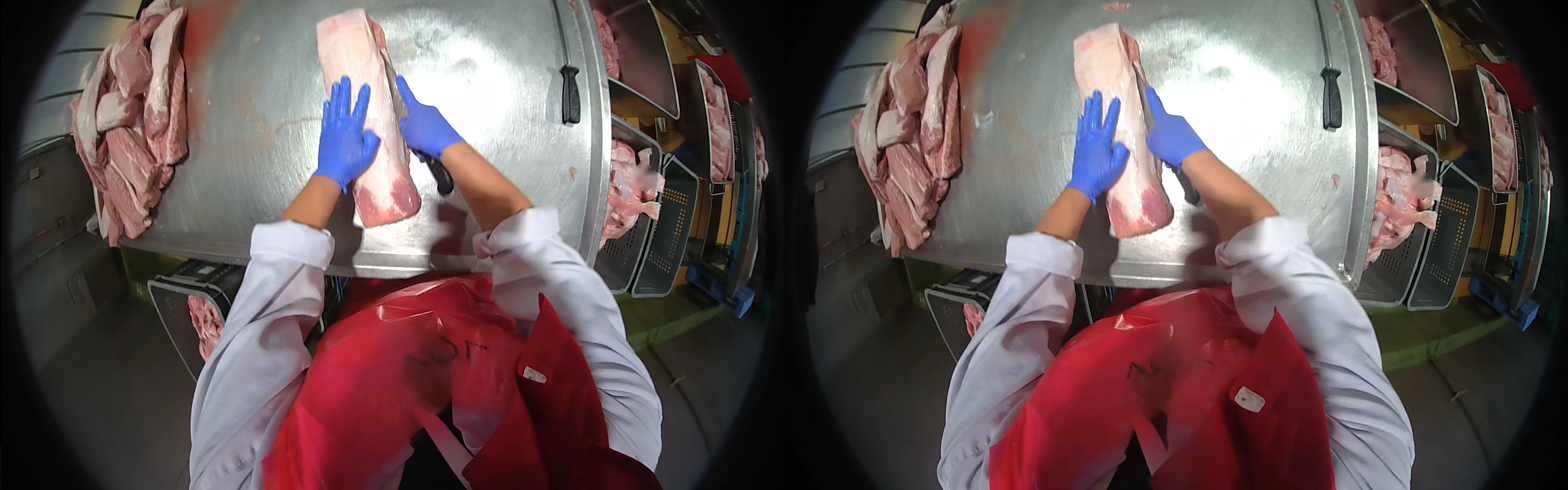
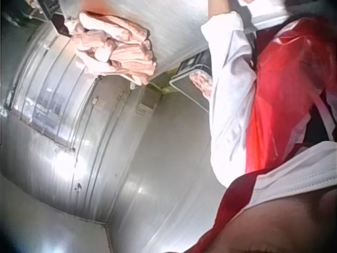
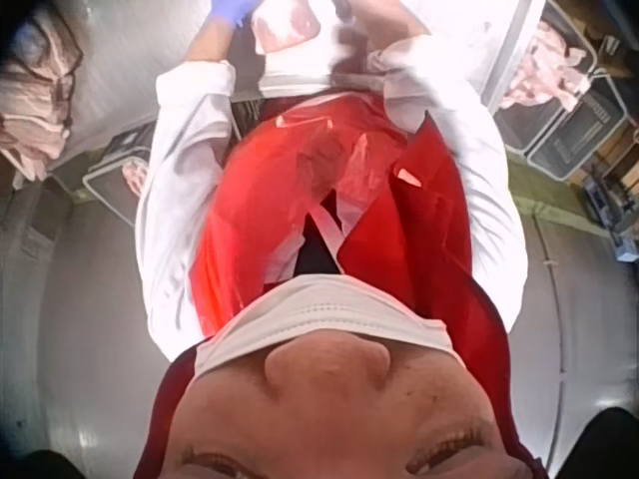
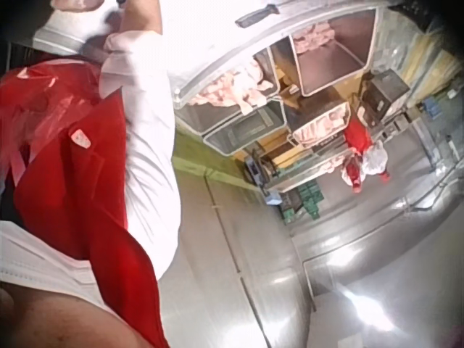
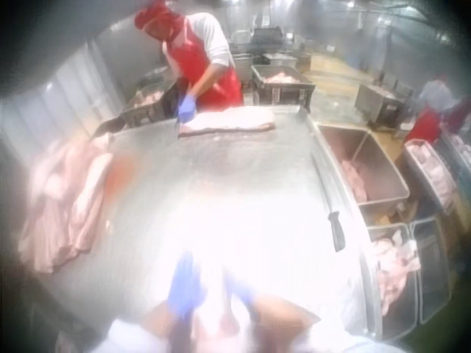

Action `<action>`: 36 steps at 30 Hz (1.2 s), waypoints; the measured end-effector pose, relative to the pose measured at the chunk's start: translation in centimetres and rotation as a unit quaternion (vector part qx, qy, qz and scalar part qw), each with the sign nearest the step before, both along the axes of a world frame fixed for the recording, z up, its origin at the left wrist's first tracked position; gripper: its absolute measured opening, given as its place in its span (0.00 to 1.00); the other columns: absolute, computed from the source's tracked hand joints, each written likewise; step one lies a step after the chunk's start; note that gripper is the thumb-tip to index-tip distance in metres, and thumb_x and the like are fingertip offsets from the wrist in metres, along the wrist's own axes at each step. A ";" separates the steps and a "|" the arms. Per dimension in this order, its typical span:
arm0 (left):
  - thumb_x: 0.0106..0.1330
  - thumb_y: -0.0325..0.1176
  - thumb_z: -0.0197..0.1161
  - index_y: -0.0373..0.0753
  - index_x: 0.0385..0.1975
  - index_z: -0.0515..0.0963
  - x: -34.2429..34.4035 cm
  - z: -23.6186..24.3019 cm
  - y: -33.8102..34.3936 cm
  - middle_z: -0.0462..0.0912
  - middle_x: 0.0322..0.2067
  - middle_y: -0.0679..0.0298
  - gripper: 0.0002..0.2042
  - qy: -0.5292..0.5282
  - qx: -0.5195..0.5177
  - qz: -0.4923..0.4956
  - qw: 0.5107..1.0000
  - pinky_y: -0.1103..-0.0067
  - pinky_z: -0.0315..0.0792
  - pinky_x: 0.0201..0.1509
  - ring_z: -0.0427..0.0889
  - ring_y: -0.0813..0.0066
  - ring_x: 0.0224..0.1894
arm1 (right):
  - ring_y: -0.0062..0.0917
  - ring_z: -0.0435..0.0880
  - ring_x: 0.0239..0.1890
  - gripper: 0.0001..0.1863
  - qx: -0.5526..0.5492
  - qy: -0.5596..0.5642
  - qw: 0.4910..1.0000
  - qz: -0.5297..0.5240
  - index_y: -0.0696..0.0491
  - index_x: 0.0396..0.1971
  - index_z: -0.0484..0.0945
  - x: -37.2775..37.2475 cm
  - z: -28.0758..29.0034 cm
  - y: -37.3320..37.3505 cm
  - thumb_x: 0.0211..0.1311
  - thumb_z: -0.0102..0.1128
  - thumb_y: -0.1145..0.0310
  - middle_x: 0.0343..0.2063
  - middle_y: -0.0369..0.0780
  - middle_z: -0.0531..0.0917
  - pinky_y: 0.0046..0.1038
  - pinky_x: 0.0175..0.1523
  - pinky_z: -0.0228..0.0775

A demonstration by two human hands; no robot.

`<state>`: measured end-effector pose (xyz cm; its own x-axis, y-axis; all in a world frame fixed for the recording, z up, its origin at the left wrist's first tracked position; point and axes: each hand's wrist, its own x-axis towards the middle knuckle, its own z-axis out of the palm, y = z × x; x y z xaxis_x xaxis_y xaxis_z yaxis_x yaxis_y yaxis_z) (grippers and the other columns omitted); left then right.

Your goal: The person trims fat and sinew from large slabs of pork belly using a boning knife on a stainless steel table. They separate the trimmed meat from the fat and place the pieces into a bin below the table.

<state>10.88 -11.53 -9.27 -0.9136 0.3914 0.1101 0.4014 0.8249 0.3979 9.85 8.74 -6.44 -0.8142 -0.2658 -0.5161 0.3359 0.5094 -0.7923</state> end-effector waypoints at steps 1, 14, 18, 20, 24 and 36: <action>0.57 0.38 0.56 0.45 0.75 0.55 0.0 -0.2 0.1 0.45 0.75 0.41 0.41 0.005 -0.003 0.013 1.000 0.52 0.42 0.78 0.44 0.41 0.77 | 0.37 0.82 0.20 0.45 0.003 -0.021 1.000 0.015 0.43 0.77 0.35 0.4 0.7 -0.1 0.61 0.44 0.73 0.25 0.54 0.83 0.37 0.29 0.78; 0.60 0.40 0.53 0.47 0.73 0.59 0.2 -2.0 0.4 0.48 0.74 0.41 0.36 0.055 -0.020 0.054 0.997 0.55 0.41 0.78 0.46 0.43 0.77 | 0.33 0.80 0.22 0.44 -0.012 -0.041 0.999 0.025 0.41 0.77 0.36 21.2 1.4 0.4 0.66 0.46 0.73 0.20 0.45 0.78 0.37 0.34 0.75; 0.60 0.41 0.53 0.47 0.73 0.60 0.1 -2.6 -1.0 0.49 0.73 0.40 0.36 0.059 0.001 0.025 0.998 0.56 0.44 0.78 0.48 0.43 0.76 | 0.51 0.83 0.32 0.44 -0.085 -0.048 0.994 0.057 0.45 0.76 0.34 28.7 1.8 0.1 0.67 0.48 0.70 0.29 0.59 0.81 0.44 0.42 0.74; 0.60 0.40 0.53 0.48 0.73 0.60 -0.5 -2.3 -1.8 0.49 0.73 0.39 0.36 0.050 0.023 -0.003 0.998 0.56 0.46 0.77 0.48 0.42 0.76 | 0.52 0.83 0.32 0.44 -0.057 0.012 0.994 0.088 0.44 0.76 0.33 30.8 2.1 0.0 0.67 0.48 0.69 0.32 0.60 0.82 0.43 0.42 0.74; 0.59 0.54 0.63 0.51 0.77 0.44 0.8 2.8 3.3 0.42 0.74 0.36 0.48 -0.146 -0.162 0.178 0.959 0.56 0.57 0.74 0.47 0.41 0.76 | 0.42 0.86 0.27 0.43 0.008 -0.033 0.984 0.177 0.37 0.77 0.40 33.0 7.1 6.1 0.67 0.50 0.71 0.30 0.54 0.84 0.38 0.36 0.76; 0.52 0.34 0.67 0.31 0.63 0.67 -3.8 5.1 -0.3 0.79 0.53 0.49 0.35 -0.477 0.429 0.038 0.766 0.64 0.75 0.60 0.80 0.53 0.55 | 0.16 0.71 0.14 0.46 -0.166 -0.023 0.927 -0.335 0.34 0.78 0.41 36.1 10.5 21.8 0.65 0.50 0.79 0.18 0.34 0.75 0.20 0.19 0.68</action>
